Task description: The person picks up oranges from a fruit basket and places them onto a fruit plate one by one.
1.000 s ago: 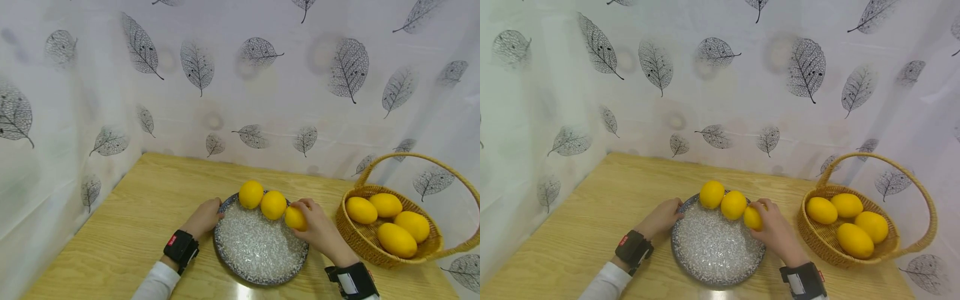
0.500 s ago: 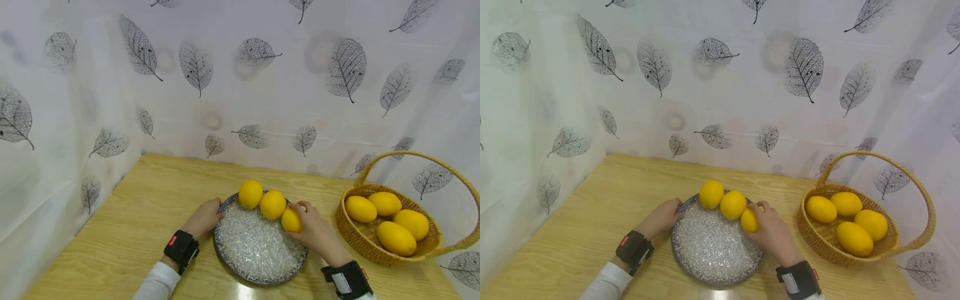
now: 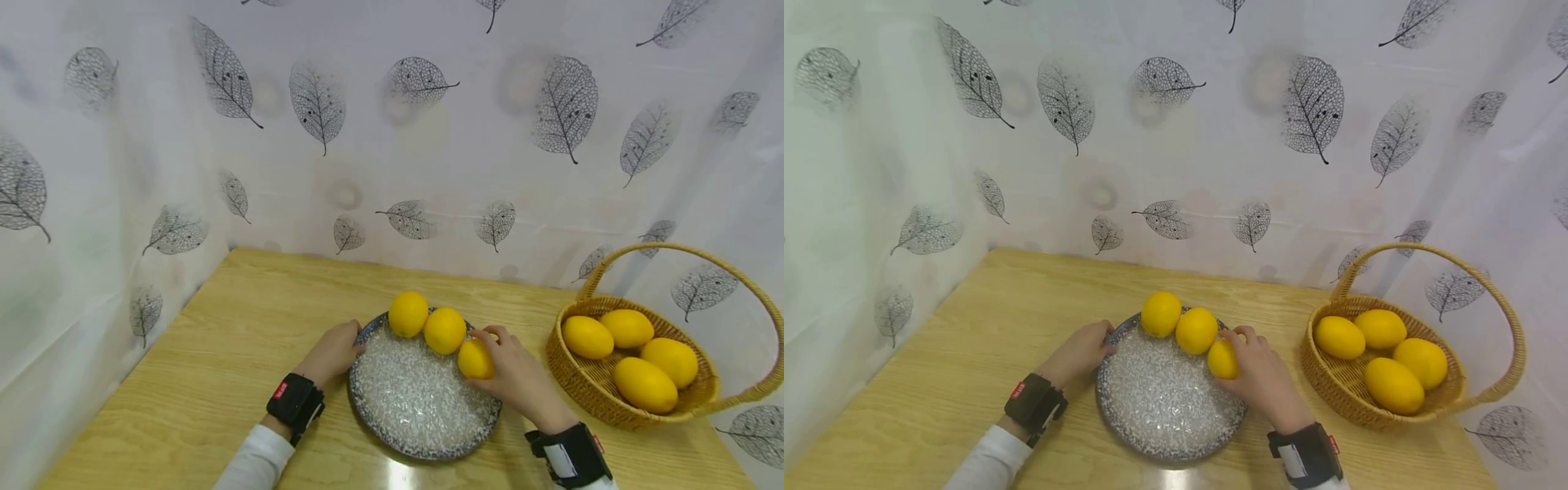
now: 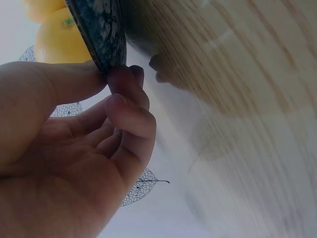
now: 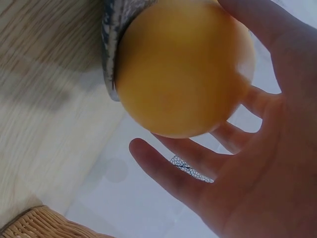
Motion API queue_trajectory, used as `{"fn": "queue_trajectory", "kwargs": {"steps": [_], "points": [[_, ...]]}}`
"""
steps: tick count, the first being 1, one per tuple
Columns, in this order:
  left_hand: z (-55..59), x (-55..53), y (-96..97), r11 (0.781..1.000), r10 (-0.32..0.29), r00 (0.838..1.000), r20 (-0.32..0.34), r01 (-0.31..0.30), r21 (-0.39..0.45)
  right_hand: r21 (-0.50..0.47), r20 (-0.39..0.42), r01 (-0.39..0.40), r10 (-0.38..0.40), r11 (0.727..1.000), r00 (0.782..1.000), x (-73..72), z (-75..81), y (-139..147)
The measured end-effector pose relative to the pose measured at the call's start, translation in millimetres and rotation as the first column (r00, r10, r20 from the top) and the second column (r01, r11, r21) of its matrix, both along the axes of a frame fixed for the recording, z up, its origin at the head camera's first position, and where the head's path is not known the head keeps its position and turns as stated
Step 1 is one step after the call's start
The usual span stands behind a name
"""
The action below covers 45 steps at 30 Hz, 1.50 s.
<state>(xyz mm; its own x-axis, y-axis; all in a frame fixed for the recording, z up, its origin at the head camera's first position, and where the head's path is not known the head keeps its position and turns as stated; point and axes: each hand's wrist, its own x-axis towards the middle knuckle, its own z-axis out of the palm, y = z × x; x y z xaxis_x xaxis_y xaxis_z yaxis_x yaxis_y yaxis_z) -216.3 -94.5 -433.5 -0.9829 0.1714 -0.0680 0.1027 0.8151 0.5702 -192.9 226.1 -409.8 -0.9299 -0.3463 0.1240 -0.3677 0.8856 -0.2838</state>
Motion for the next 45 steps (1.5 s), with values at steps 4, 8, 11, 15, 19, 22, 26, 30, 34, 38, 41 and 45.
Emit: {"fn": "queue_trajectory", "kwargs": {"steps": [4, 8, 11, 15, 19, 22, 26, 30, 34, 38, 41, 45], "points": [[0.5, -0.2, -0.1, 1.000, 0.001, 1.000, 0.000, -0.001, 0.005, -0.005, 0.005, 0.004, -0.004, 1.000, 1.000, 0.2, 2.8, 0.2], [2.1, 1.1, 0.5, 1.000, 0.005, 1.000, 0.007, -0.006, 0.017, -0.009, 0.005, 0.007, -0.007, 1.000, 1.000, 0.1, 4.5, 0.9], [2.8, 2.2, 0.8, 1.000, 0.006, 1.000, 0.010, -0.006, 0.018, -0.010, 0.008, 0.010, -0.010, 1.000, 1.000, 0.3, 5.1, 1.4], [1.9, 2.0, 0.6, 1.000, 0.002, 1.000, -0.004, -0.002, 0.006, -0.023, 0.021, 0.015, -0.015, 1.000, 1.000, 1.5, 6.5, 1.5], [1.2, 2.1, 0.4, 1.000, 0.001, 1.000, -0.009, -0.001, 0.003, -0.035, 0.032, 0.024, -0.023, 0.999, 0.999, 2.4, 7.9, 1.1], [0.7, 2.5, 0.5, 1.000, 0.002, 1.000, -0.008, -0.002, 0.007, -0.033, 0.032, 0.029, -0.028, 0.999, 0.999, 2.6, 8.8, 1.1], [0.2, 2.9, 0.4, 1.000, 0.000, 1.000, -0.016, 0.000, 0.001, -0.034, 0.018, 0.025, -0.024, 0.999, 1.000, 4.5, 12.6, 1.2], [1.1, 2.7, 0.4, 1.000, -0.002, 1.000, -0.022, 0.002, 0.000, -0.026, 0.001, 0.028, -0.028, 0.999, 1.000, 5.8, 18.5, 2.0], [1.0, 2.4, -0.2, 1.000, -0.005, 1.000, -0.024, 0.005, 0.002, -0.010, -0.006, 0.038, -0.038, 0.999, 0.999, 4.5, 20.7, 4.9], [1.1, 1.9, -1.0, 1.000, -0.005, 1.000, -0.024, 0.005, -0.004, -0.009, -0.013, 0.039, -0.039, 0.999, 0.999, 1.9, 19.8, 8.4], [1.6, 1.6, -0.9, 1.000, -0.005, 1.000, -0.023, 0.005, -0.005, -0.013, -0.006, 0.041, -0.041, 0.999, 0.999, 0.6, 19.5, 10.5], [2.6, 2.3, -0.1, 1.000, -0.009, 1.000, -0.020, 0.009, -0.005, -0.016, 0.001, 0.044, -0.044, 0.999, 0.999, 0.5, 20.8, 13.5]]}}
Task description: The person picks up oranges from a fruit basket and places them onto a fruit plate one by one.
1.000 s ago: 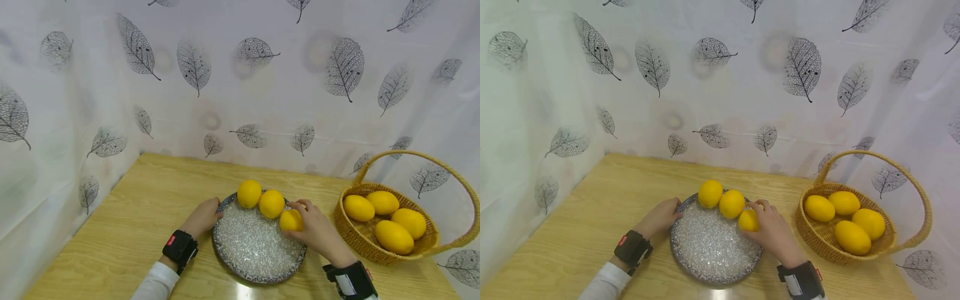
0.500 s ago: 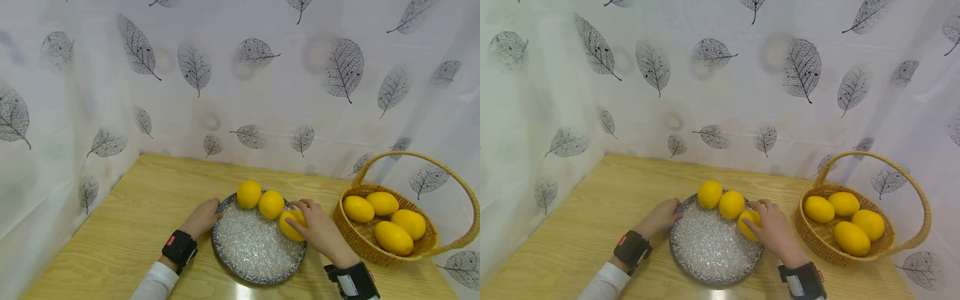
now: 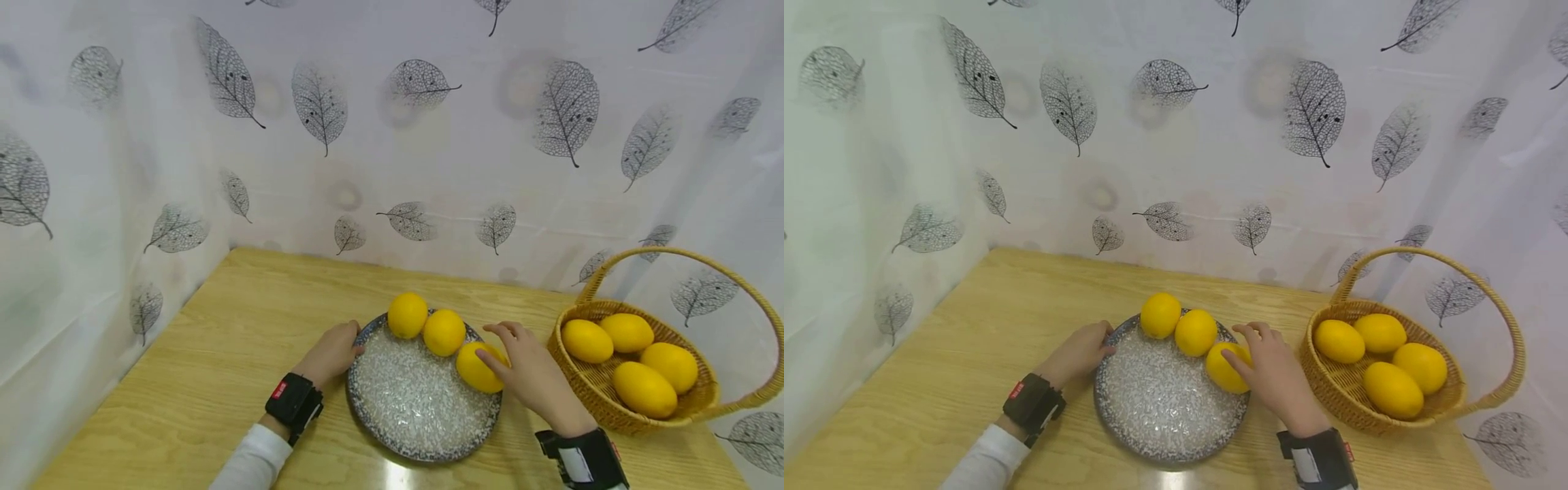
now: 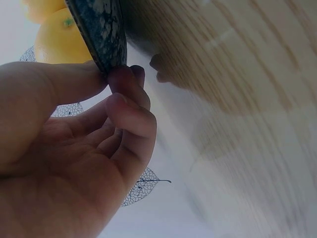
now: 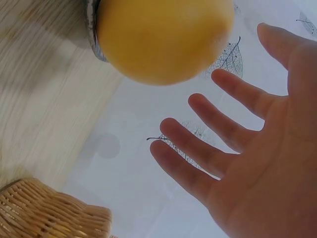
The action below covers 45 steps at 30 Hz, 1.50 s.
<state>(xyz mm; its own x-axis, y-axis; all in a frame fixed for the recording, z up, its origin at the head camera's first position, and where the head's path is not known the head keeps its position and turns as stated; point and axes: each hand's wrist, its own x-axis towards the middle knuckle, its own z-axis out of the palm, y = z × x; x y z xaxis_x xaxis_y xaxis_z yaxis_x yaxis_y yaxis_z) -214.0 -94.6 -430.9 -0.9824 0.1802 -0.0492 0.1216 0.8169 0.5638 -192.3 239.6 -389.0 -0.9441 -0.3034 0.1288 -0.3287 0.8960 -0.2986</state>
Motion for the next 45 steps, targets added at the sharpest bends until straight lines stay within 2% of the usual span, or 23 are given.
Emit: {"fn": "queue_trajectory", "kwargs": {"steps": [7, 11, 15, 22, 28, 34, 38, 40, 42, 45], "points": [[2.4, 1.3, -1.0, 1.000, 0.009, 1.000, 0.014, -0.009, -0.005, -0.001, -0.042, 0.021, -0.021, 1.000, 0.999, -0.2, 5.3, 6.9], [2.7, 2.8, -2.5, 1.000, 0.012, 1.000, 0.011, -0.012, -0.005, 0.009, -0.038, 0.059, -0.059, 0.998, 0.998, -1.6, 10.7, 16.3], [2.6, 2.1, -2.1, 1.000, 0.014, 1.000, 0.015, -0.014, -0.005, 0.008, -0.032, 0.127, -0.126, 0.992, 0.991, -4.1, 17.9, 43.8], [3.2, -0.9, -0.9, 1.000, 0.021, 0.999, 0.025, -0.021, -0.004, 0.036, -0.065, 0.263, -0.260, 0.964, 0.963, -4.4, 21.1, 106.6], [-1.1, -0.7, -0.6, 1.000, 0.017, 0.999, 0.032, -0.018, 0.011, 0.068, -0.078, 0.325, -0.320, 0.943, 0.944, -1.4, 18.4, 134.9], [-4.2, -0.8, -0.1, 1.000, 0.010, 1.000, 0.018, -0.010, 0.004, 0.143, -0.010, 0.379, -0.382, 0.914, 0.924, 2.5, 15.0, 154.6], [-4.6, -2.5, -0.9, 1.000, 0.009, 1.000, 0.015, -0.009, 0.004, 0.194, 0.121, 0.384, -0.411, 0.902, 0.904, 4.0, 12.4, 169.5], [-4.6, -2.9, -1.1, 1.000, 0.010, 1.000, 0.015, -0.010, 0.003, 0.207, 0.207, 0.393, -0.433, 0.896, 0.877, 4.3, 10.7, 175.6], [-4.7, -2.8, -0.9, 1.000, 0.008, 1.000, 0.014, -0.008, 0.007, 0.211, 0.293, 0.410, -0.458, 0.887, 0.839, 4.3, 8.6, 180.4], [-5.4, -2.4, -0.2, 1.000, 0.009, 1.000, 0.013, -0.009, 0.009, 0.217, 0.372, 0.433, -0.484, 0.875, 0.792, 4.9, 5.0, 184.9]]}}
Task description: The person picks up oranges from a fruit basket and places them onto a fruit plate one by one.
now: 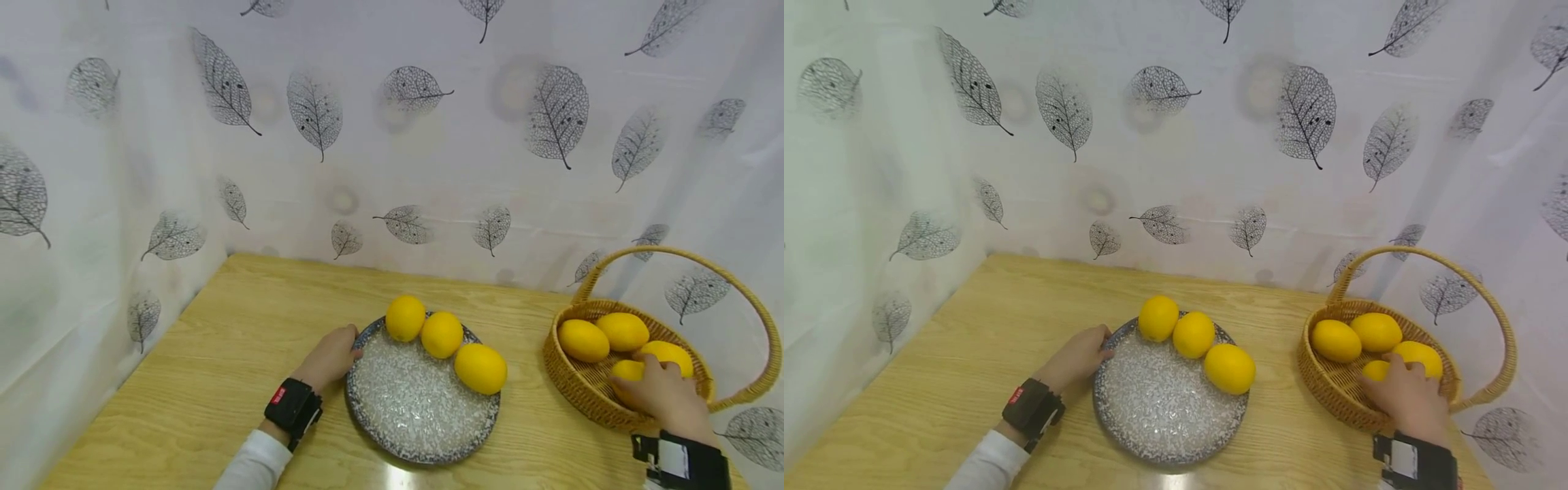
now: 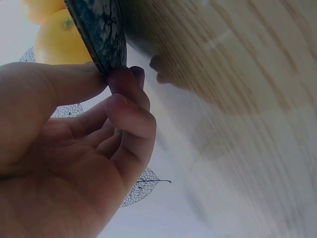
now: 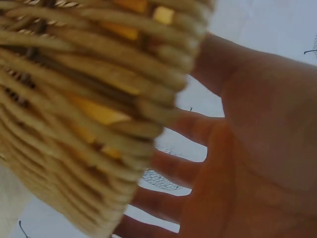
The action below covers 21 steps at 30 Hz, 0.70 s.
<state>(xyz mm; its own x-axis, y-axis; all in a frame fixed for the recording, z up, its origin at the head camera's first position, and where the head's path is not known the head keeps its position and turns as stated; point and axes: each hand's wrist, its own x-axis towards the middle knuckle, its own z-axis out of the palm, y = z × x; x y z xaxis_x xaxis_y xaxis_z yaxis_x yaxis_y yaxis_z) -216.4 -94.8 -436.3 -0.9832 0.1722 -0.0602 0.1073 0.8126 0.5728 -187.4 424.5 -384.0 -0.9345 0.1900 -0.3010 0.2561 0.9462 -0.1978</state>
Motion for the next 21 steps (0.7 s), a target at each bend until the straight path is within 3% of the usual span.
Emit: {"fn": "queue_trajectory", "kwargs": {"steps": [14, 21], "points": [[1.5, 3.5, 0.4, 1.000, -0.018, 1.000, -0.023, 0.017, -0.009, -0.020, 0.022, 0.043, -0.042, 0.999, 0.999, -4.7, -14.7, 3.9], [1.3, 3.5, 0.2, 1.000, -0.013, 1.000, -0.021, 0.013, -0.004, -0.017, 0.018, 0.015, -0.015, 1.000, 1.000, -9.0, -20.6, 6.7]]}}
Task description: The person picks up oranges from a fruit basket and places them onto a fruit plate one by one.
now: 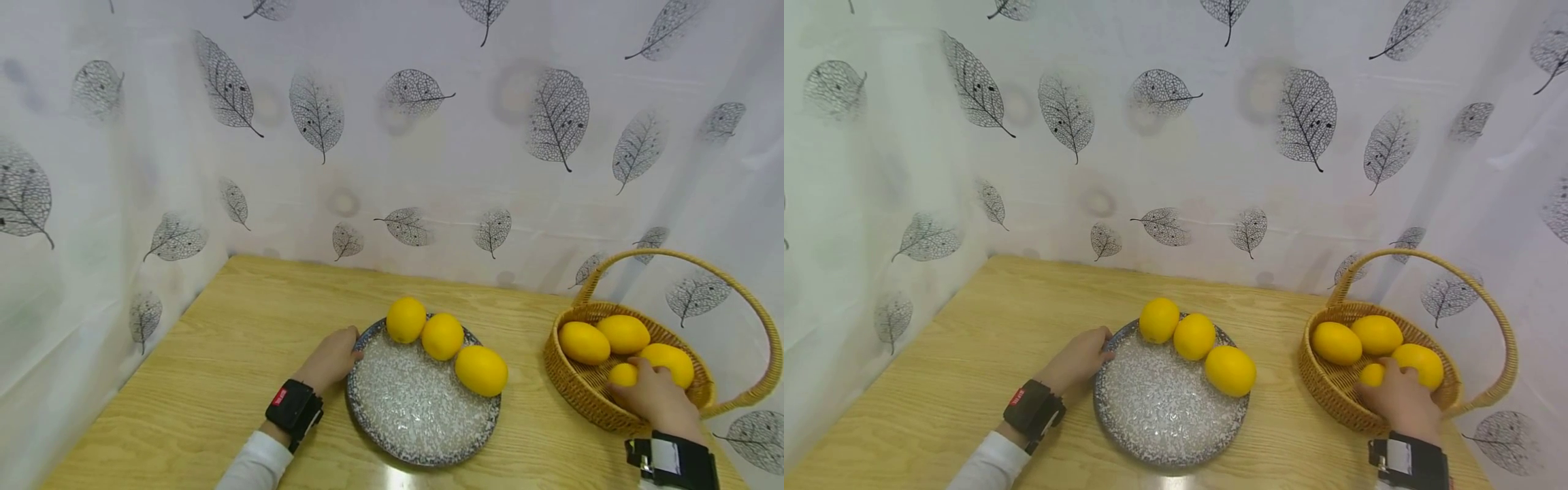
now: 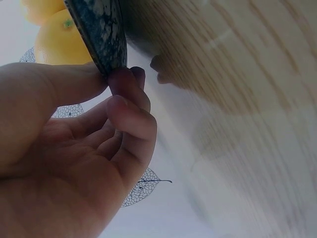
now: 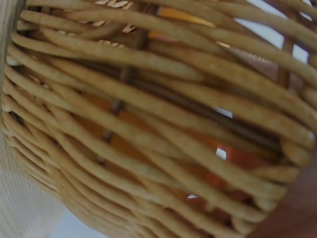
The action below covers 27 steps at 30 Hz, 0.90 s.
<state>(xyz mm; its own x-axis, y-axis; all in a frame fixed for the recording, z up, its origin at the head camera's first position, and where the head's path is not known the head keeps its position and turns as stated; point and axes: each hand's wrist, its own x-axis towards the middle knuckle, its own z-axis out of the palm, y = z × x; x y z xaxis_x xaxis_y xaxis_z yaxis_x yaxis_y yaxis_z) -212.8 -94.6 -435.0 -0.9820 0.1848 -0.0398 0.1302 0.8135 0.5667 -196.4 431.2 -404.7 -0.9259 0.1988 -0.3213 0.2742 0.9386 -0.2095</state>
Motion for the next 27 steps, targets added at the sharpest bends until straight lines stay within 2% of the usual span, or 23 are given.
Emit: {"fn": "queue_trajectory", "kwargs": {"steps": [17, 20, 27], "points": [[0.6, 3.3, 1.3, 1.000, 0.000, 1.000, 0.008, -0.001, 0.023, 0.007, -0.103, 0.014, -0.014, 1.000, 0.995, -0.8, 1.4, -4.3], [0.4, 3.5, 0.8, 1.000, -0.001, 1.000, 0.007, 0.001, 0.023, 0.023, -0.161, 0.029, -0.025, 0.999, 0.987, -0.8, 5.1, -9.6], [3.1, 1.8, 0.6, 1.000, 0.001, 1.000, -0.003, -0.001, 0.012, 0.048, -0.312, 0.052, -0.034, 0.998, 0.950, 0.2, 19.5, -26.2]]}}
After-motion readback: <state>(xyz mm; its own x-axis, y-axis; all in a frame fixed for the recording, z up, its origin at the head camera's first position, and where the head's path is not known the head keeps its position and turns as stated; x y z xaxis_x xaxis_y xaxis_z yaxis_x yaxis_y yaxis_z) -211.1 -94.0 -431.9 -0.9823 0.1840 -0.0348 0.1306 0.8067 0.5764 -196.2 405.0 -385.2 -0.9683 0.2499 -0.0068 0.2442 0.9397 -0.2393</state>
